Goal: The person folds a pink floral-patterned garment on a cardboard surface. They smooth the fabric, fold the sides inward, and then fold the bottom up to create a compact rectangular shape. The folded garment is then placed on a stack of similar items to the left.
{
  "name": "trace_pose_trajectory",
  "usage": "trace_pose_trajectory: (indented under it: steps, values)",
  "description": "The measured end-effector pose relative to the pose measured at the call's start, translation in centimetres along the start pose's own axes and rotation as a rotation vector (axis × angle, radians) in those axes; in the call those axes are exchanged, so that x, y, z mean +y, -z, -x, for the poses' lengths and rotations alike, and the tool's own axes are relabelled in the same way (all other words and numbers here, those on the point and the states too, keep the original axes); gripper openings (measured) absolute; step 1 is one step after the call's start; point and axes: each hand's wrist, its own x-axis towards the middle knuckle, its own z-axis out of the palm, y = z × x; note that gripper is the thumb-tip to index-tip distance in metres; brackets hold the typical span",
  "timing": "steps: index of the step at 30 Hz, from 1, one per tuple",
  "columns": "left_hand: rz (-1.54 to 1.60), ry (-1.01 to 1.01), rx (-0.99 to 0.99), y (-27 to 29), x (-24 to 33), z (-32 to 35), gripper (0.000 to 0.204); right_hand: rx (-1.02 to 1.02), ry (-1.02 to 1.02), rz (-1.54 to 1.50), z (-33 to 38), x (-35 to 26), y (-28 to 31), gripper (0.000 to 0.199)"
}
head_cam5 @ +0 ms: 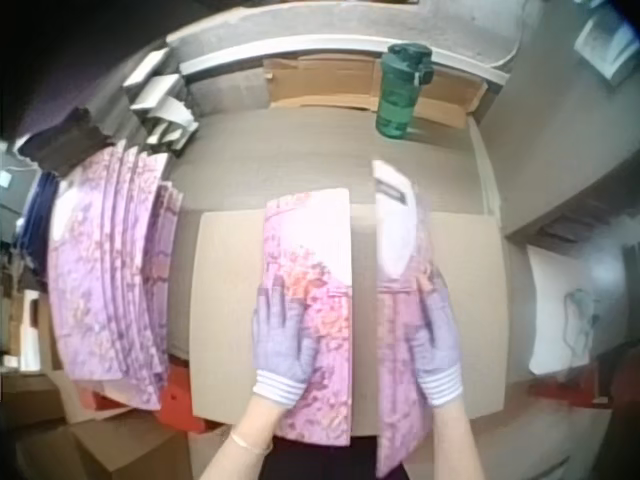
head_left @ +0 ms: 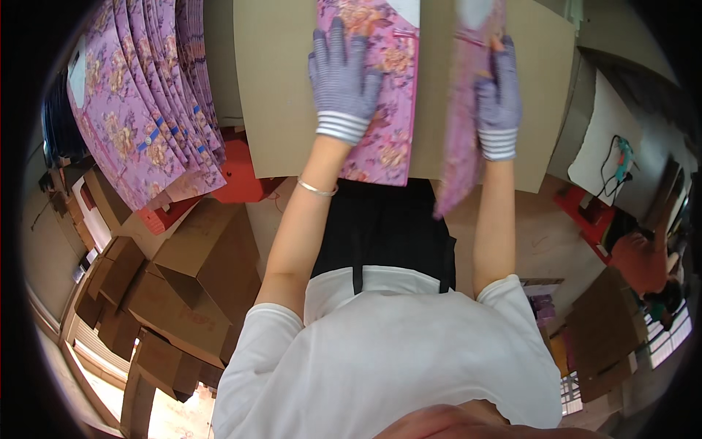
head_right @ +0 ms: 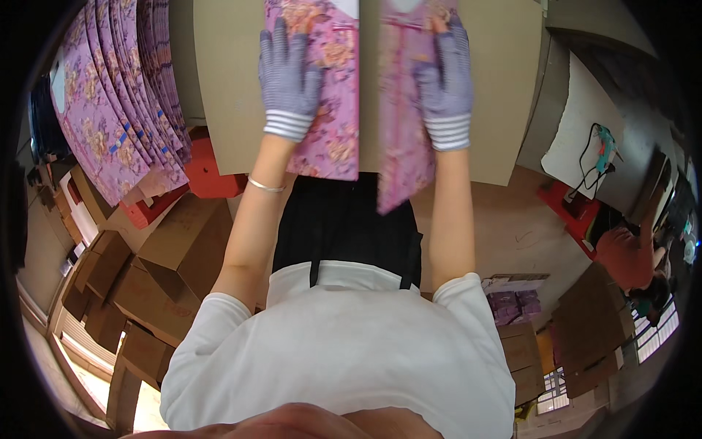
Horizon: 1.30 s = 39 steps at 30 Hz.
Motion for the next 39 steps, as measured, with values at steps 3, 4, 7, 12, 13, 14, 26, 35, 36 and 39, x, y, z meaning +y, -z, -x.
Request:
trace_pose_trajectory:
  steps: [3, 4, 7, 12, 13, 14, 26, 35, 36, 39]
  values:
    - [-0.324, -0.009, -0.093, -1.1, 1.2, -1.4, 0.051, -0.08, 0.058, 0.535, -0.3, 1.1, -2.9, 0.063]
    - [-0.324, -0.012, -0.087, -1.3, 1.1, -1.2, 0.052, -0.132, 0.079, 0.704, -0.2, 1.2, -3.4, 0.062]
    - [-0.323, -0.024, -0.059, -2.2, 0.6, -1.4, 0.054, -0.123, 0.054, 0.766, -0.2, 1.7, -4.6, 0.062]
    - [-0.311, -0.03, -0.063, -2.7, 0.6, -1.0, 0.056, -0.113, 0.065, 0.777, -1.0, 1.7, -5.6, 0.061]
    - [-0.316, -0.035, -0.079, -2.6, 0.6, -1.1, 0.055, -0.126, 0.064, 0.812, -1.2, 1.7, -5.8, 0.061]
    - [-0.321, -0.04, -0.097, -2.4, 0.8, -1.3, 0.054, -0.141, 0.062, 0.847, -1.4, 1.8, -6.0, 0.061]
    - [-0.287, 0.015, -0.178, -2.0, 1.2, -1.6, 0.058, -0.161, 0.052, 0.82, -1.5, 1.0, -5.9, 0.06]
    - [-0.3, 0.055, -0.182, -2.3, 1.6, -2.0, 0.056, -0.159, 0.045, 0.794, -1.4, 1.0, -5.9, 0.059]
    - [-0.304, 0.063, -0.177, -2.3, 1.7, -2.2, 0.056, -0.15, 0.049, 0.798, -1.3, 1.1, -5.9, 0.058]
    - [-0.326, 0.103, -0.121, -2.7, 2.2, -2.9, 0.053, -0.133, 0.062, 0.796, -1.0, 1.5, -6.1, 0.057]
